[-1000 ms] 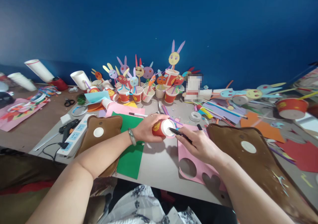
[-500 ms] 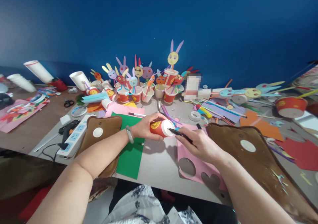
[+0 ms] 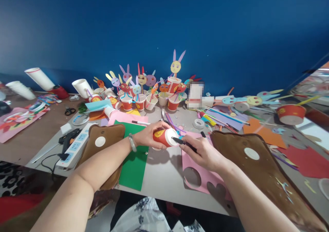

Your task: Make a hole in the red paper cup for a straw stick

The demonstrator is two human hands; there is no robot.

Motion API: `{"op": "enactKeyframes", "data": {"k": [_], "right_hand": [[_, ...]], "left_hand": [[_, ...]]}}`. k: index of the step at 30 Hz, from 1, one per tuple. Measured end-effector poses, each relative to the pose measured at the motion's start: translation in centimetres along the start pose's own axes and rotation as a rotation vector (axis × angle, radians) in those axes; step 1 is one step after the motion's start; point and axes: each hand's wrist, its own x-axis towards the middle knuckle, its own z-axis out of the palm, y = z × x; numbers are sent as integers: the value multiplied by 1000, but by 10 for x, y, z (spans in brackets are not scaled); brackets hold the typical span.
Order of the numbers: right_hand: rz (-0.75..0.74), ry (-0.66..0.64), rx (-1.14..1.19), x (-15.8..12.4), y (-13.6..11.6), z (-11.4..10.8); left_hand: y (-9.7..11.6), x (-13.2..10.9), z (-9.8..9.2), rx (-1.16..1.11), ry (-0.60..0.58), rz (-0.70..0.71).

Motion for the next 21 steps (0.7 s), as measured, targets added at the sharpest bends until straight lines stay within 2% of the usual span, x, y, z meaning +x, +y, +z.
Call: {"op": "enactKeyframes", "data": {"k": [9, 14, 21], "right_hand": [[6, -32, 59, 0, 0, 0], [-14, -34, 75, 0, 0, -1], [14, -102, 112, 0, -3, -2]], "left_hand": [[2, 0, 1, 15, 7, 21], [2, -1, 2, 1, 1, -2], [1, -1, 2, -43, -33, -41]]}}
